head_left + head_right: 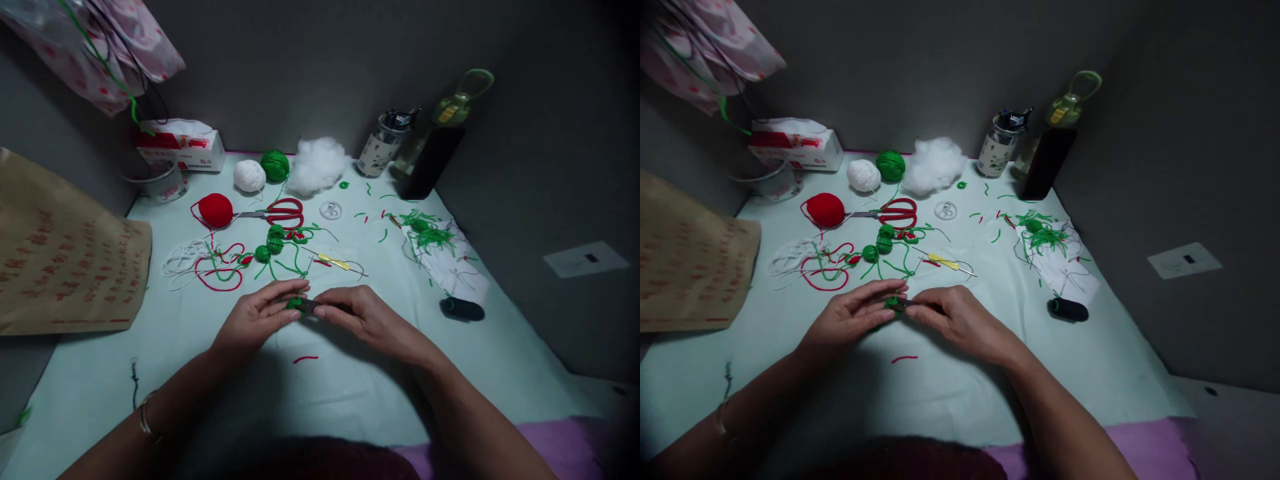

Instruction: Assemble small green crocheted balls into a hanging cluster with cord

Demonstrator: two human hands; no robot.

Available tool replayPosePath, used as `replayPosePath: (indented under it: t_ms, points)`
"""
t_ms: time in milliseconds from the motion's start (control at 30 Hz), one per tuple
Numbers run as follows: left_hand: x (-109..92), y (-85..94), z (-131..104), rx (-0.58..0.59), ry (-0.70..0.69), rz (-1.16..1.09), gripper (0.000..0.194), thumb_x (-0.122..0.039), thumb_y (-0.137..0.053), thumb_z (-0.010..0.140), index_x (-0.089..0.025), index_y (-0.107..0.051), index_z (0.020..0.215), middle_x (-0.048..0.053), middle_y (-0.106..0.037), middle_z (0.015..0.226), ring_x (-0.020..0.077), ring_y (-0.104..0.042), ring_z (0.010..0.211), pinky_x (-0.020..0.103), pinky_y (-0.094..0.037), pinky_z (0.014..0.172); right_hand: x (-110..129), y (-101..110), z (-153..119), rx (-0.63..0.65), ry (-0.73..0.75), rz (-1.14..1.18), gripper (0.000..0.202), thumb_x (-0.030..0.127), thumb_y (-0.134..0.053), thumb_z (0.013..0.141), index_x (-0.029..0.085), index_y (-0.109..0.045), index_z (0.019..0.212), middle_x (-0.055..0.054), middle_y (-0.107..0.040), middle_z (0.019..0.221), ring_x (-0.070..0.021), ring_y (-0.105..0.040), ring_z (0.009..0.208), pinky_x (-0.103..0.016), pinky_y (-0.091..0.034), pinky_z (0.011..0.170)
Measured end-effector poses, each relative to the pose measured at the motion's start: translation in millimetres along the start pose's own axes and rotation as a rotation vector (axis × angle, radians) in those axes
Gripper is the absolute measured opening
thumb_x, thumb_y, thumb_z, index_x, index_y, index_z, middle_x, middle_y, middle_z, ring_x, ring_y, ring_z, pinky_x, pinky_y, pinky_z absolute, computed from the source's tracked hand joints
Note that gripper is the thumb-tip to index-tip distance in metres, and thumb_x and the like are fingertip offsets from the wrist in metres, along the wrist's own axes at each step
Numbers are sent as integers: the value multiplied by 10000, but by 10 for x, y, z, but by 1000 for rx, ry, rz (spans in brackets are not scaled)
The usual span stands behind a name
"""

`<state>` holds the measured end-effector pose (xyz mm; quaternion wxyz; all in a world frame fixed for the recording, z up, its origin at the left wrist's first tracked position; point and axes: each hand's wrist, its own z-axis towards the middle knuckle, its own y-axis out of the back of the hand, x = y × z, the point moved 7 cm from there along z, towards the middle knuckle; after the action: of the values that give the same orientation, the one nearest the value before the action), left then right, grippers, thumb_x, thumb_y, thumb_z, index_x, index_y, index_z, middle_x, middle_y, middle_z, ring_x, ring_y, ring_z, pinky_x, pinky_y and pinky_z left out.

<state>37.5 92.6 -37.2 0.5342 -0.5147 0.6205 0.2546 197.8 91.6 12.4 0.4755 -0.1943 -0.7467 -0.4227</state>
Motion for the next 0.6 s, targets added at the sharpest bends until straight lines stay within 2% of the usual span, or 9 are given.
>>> replayPosePath:
  t_ms: [200,400,500,600]
  points:
    - [-1,-27,-21,7,8,57,440,-269,-786,786,-226,-719,1219,100,-695,1302,258,-656,1203,436,-490,1103,2,-24,7,-8,-3,-5,390,413,-479,1019,184,-705,798,12,-514,658,-121,-388,620,-254,-359,590]
    - [-35,9,-24,-21,32,75,475,-281,-808,770,-239,-715,1234,95,-703,1283,248,-643,1196,393,-499,1080,-88,142,-76,38,14,-85,324,408,-515,1005,197,-747,923,-8,-634,732,-131,-492,642,-253,-402,601]
    - [-62,57,-15,-54,28,84,460,-293,-811,769,-245,-721,1218,90,-693,1312,244,-627,1206,377,-492,1075,-110,249,-80,-39,80,-229,281,359,-512,1014,226,-749,945,-36,-695,845,-169,-589,774,-292,-454,723]
    - [-50,45,-7,-13,33,60,439,-295,-805,775,-249,-729,1205,94,-705,1297,245,-623,1212,360,-496,1054,-141,241,4,-181,98,-396,279,279,-455,1035,227,-728,1017,-80,-699,1005,-197,-623,891,-333,-468,800]
